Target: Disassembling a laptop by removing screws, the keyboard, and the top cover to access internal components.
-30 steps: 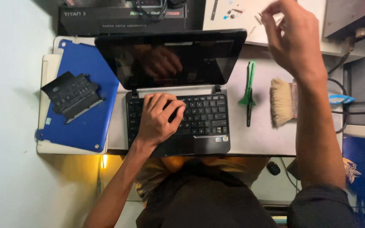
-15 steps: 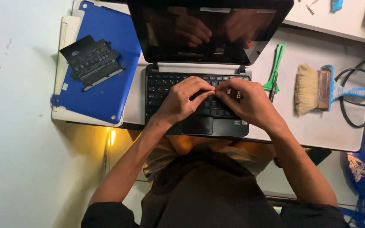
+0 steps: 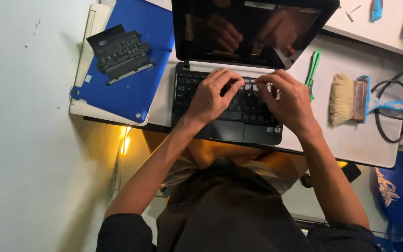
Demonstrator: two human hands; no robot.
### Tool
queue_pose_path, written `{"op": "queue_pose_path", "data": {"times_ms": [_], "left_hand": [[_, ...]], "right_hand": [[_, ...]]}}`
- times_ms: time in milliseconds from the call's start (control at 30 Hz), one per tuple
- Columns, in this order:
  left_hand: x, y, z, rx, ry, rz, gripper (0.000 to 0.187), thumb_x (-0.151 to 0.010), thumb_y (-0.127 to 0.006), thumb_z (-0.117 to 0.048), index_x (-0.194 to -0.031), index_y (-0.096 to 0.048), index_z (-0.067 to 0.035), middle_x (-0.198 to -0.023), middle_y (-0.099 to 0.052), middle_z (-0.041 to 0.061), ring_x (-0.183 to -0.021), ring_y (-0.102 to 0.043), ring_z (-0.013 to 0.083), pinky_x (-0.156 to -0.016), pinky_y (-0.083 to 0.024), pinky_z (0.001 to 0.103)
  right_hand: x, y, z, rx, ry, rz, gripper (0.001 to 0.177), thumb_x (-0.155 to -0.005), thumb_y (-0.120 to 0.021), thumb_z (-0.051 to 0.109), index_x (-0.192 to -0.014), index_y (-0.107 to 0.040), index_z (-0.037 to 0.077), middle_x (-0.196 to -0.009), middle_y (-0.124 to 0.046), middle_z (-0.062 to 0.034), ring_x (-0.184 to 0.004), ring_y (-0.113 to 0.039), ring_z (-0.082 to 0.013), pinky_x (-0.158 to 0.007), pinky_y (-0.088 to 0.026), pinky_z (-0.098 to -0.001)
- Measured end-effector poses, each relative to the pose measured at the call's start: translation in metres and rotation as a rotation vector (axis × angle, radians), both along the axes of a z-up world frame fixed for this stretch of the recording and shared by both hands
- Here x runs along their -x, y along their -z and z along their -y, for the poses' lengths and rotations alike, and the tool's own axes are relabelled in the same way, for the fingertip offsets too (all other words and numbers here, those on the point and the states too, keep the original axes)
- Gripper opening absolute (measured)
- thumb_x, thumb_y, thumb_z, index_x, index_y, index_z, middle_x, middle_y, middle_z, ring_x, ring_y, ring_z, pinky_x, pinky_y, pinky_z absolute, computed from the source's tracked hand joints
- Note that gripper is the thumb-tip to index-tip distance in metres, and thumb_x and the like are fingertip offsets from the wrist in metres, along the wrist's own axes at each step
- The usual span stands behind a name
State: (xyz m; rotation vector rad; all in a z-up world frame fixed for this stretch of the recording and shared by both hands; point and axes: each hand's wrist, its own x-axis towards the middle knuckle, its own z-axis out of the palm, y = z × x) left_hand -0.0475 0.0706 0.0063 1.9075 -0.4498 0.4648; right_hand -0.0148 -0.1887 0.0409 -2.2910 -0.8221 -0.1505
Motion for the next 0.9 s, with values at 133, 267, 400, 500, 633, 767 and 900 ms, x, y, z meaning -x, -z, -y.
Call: {"op": "queue_pose_path", "data": {"times_ms": [133,267,400,500,633,767,900], "left_hand": [[0.001,0.004,0.007,-0.385,-0.190,0.270,0.017,-0.117,-0.073,-0.027,-0.121,-0.079,-0.012,-0.107,-0.068,0.002,-0.108,-0.071,0.0250,-0.100,-0.057,0.041],[0.001,0.016,0.009,-0.565,-0.181,0.260,0.031,-0.113,-0.072,-0.026,-0.135,-0.076,-0.005,-0.119,-0.068,0.011,-0.124,-0.069,0.0303,-0.110,-0.053,0.044],[0.001,0.020,0.007,-0.586,-0.170,0.260,0.032,-0.112,-0.074,-0.025,-0.132,-0.079,-0.001,-0.121,-0.069,0.015,-0.127,-0.068,0.0338,-0.114,-0.052,0.047],[0.001,0.027,0.009,-0.600,-0.181,0.259,0.033,-0.109,-0.076,-0.024,-0.132,-0.077,0.000,-0.121,-0.068,0.016,-0.127,-0.067,0.0351,-0.114,-0.053,0.048],[0.002,0.033,0.010,-0.619,-0.193,0.242,0.036,-0.108,-0.078,-0.026,-0.132,-0.075,0.000,-0.121,-0.066,0.017,-0.127,-0.066,0.0353,-0.114,-0.053,0.048],[0.004,0.032,0.012,-0.613,-0.205,0.227,0.039,-0.105,-0.080,-0.027,-0.132,-0.074,0.000,-0.123,-0.066,0.018,-0.128,-0.066,0.0358,-0.114,-0.054,0.048],[0.005,0.031,0.011,-0.622,-0.223,0.208,0.038,-0.105,-0.080,-0.027,-0.132,-0.072,0.000,-0.124,-0.064,0.018,-0.128,-0.065,0.0359,-0.115,-0.054,0.048]], "right_hand": [[-0.013,0.004,0.025,0.283,0.046,0.189,0.006,-0.115,-0.087,0.007,-0.121,-0.087,0.005,-0.109,-0.078,-0.0106,-0.075,-0.077,-0.0286,-0.064,-0.061,-0.0417],[-0.018,0.007,0.024,0.435,0.029,0.256,0.007,-0.115,-0.086,0.012,-0.119,-0.084,0.007,-0.103,-0.074,-0.0099,-0.080,-0.078,-0.0331,-0.064,-0.062,-0.0433],[-0.018,0.007,0.017,0.602,0.004,0.330,0.008,-0.117,-0.079,0.014,-0.116,-0.078,0.007,-0.103,-0.068,-0.0093,-0.084,-0.078,-0.0347,-0.063,-0.063,-0.0454],[-0.011,0.001,0.005,0.731,-0.009,0.376,0.007,-0.114,-0.078,0.014,-0.116,-0.077,0.007,-0.105,-0.065,-0.0069,-0.087,-0.078,-0.0315,-0.062,-0.063,-0.0431],[-0.008,0.003,0.000,0.883,-0.027,0.426,0.004,-0.110,-0.075,0.011,-0.114,-0.075,0.011,-0.107,-0.060,-0.0034,-0.095,-0.078,-0.0278,-0.056,-0.061,-0.0392],[-0.012,-0.008,-0.008,0.902,-0.049,0.401,0.003,-0.113,-0.073,0.010,-0.111,-0.074,0.010,-0.105,-0.058,-0.0033,-0.093,-0.075,-0.0273,-0.052,-0.058,-0.0390],[-0.013,-0.003,-0.016,0.968,-0.052,0.482,0.007,-0.113,-0.071,0.008,-0.107,-0.072,0.010,-0.105,-0.055,-0.0023,-0.093,-0.073,-0.0258,-0.051,-0.056,-0.0361]]}}
